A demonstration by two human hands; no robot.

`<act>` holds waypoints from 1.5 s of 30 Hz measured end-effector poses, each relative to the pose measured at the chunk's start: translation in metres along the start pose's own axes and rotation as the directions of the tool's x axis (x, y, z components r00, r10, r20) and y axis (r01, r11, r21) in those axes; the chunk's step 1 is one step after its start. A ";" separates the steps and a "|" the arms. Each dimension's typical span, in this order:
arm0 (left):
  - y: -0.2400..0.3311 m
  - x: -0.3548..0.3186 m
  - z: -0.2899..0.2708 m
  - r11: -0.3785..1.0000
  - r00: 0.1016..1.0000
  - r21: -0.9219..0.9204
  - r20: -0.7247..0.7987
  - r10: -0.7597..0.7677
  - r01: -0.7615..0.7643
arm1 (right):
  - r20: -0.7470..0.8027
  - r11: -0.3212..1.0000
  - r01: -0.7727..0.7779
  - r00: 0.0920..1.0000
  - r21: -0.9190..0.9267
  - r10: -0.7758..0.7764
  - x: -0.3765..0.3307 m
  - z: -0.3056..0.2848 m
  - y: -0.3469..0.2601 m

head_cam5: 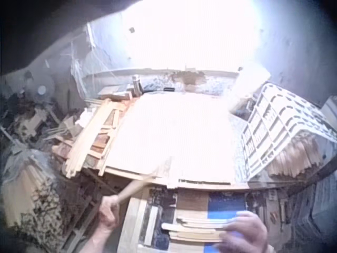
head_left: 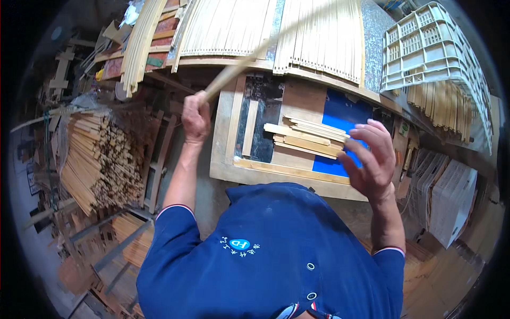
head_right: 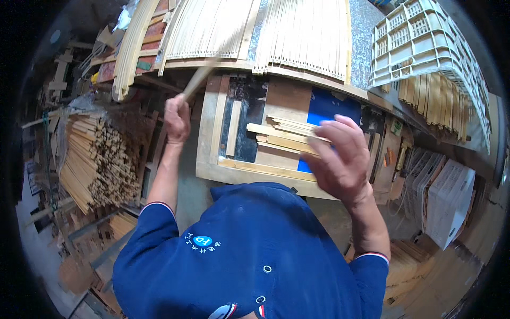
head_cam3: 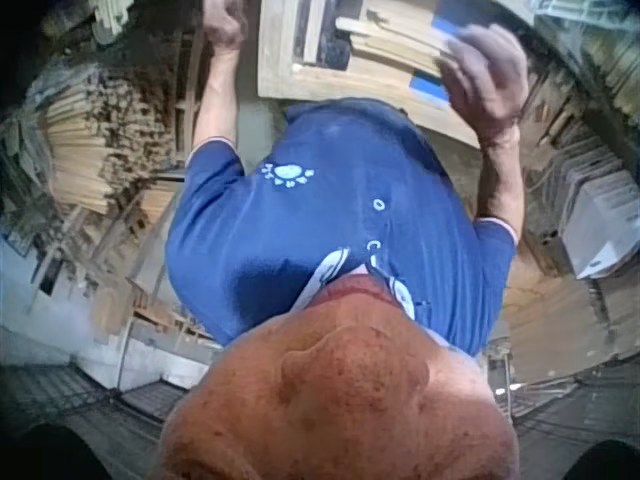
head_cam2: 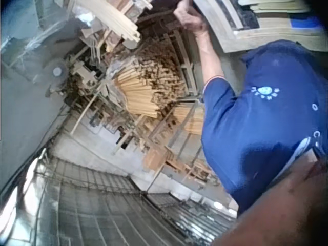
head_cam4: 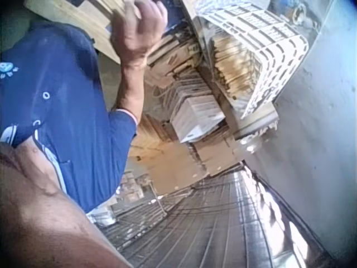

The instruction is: Assembling wooden slats into rectangular frames using a assembly jig and a pneumatic nail gun.

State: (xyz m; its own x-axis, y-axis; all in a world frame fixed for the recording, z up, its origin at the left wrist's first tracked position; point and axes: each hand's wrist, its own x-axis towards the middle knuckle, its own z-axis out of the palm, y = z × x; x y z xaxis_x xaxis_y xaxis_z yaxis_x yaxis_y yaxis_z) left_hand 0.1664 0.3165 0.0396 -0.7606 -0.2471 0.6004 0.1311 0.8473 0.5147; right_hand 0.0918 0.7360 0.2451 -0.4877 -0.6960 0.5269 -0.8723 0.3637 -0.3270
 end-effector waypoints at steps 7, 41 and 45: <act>0.099 -0.067 0.035 0.999 0.941 -0.008 0.336 0.050 -0.050 | 0.472 0.973 0.040 0.879 -0.228 0.074 -0.020 0.021 0.027; 0.157 -0.050 0.049 0.964 0.547 0.188 0.835 -0.057 -0.187 | 0.253 0.892 -0.311 0.881 -0.329 0.401 -0.157 0.195 0.274; 0.168 -0.062 0.007 0.969 0.606 0.229 0.760 -0.236 0.090 | 0.327 0.877 -0.377 0.823 -0.297 0.464 -0.153 0.177 0.263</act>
State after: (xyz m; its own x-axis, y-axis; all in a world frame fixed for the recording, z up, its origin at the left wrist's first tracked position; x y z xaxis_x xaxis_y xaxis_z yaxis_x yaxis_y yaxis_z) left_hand 0.2307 0.4779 0.0847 -0.9748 0.0077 -0.2227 -0.0871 0.9069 0.4122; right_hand -0.0567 0.8280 -0.0604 -0.7947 -0.6065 0.0255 -0.5921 0.7653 -0.2524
